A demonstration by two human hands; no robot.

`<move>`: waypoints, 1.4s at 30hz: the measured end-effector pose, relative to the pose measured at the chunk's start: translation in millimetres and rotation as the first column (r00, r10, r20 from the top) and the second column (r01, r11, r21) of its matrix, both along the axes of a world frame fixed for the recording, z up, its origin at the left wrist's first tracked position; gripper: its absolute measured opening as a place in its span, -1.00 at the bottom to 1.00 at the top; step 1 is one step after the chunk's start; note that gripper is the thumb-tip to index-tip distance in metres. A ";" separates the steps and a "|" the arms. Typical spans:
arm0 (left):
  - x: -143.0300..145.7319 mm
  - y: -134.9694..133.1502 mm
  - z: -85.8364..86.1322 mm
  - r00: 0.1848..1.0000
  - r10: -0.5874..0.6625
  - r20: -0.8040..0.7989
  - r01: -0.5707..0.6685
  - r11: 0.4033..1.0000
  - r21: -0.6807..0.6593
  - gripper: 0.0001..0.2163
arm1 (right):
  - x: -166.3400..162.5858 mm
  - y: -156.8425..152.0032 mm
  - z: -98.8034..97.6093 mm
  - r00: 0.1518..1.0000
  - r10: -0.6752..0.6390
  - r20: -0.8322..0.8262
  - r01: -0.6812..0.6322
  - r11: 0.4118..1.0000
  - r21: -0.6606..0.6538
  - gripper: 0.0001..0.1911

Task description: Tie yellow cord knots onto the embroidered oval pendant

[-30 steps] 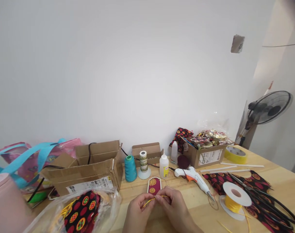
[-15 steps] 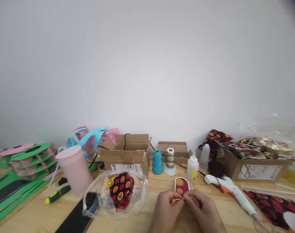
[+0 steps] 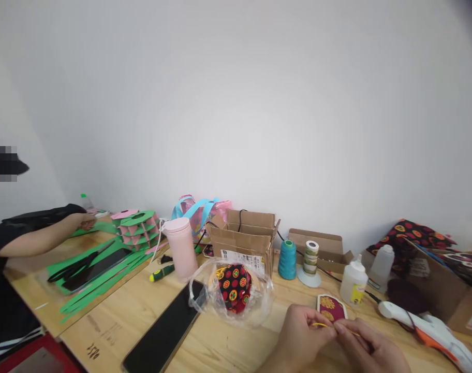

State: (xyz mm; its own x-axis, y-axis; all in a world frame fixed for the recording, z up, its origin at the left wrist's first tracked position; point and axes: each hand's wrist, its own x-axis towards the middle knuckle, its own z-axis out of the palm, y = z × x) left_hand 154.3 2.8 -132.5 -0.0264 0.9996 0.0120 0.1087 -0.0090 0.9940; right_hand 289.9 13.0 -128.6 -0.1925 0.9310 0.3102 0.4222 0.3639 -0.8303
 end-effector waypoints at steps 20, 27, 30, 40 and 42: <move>-5.4 7.4 8.2 0.997 -0.062 -0.049 0.063 0.998 0.019 -0.82 | -3.0 0.7 -0.8 0.995 -0.058 -0.081 0.058 0.998 0.000 -0.71; -5.6 10.6 2.7 0.993 -0.071 -0.097 0.074 0.997 0.023 -0.80 | -3.9 -2.2 2.8 0.997 -0.065 -0.042 0.067 0.997 0.030 -0.70; -4.4 8.9 5.9 0.992 -0.082 -0.094 0.085 0.996 0.032 -0.81 | -3.6 -2.1 2.5 0.997 -0.071 -0.031 0.072 0.997 0.034 -0.70; -4.3 5.0 5.2 0.988 -0.073 -0.138 0.079 0.996 0.035 -0.84 | -5.4 -0.2 1.9 0.999 -0.046 -0.023 0.046 0.999 0.024 -0.67; -5.4 6.3 3.4 0.988 -0.088 -0.130 0.094 0.995 0.040 -0.84 | -4.9 0.4 1.0 0.999 -0.034 0.036 0.031 0.997 0.064 -0.68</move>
State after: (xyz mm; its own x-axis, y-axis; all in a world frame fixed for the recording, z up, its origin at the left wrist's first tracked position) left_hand 148.8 9.0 -129.2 0.0697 0.9960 0.0554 0.2319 -0.0702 0.9702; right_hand 285.0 13.5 -127.6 -0.1752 0.9155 0.3623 0.4648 0.4013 -0.7892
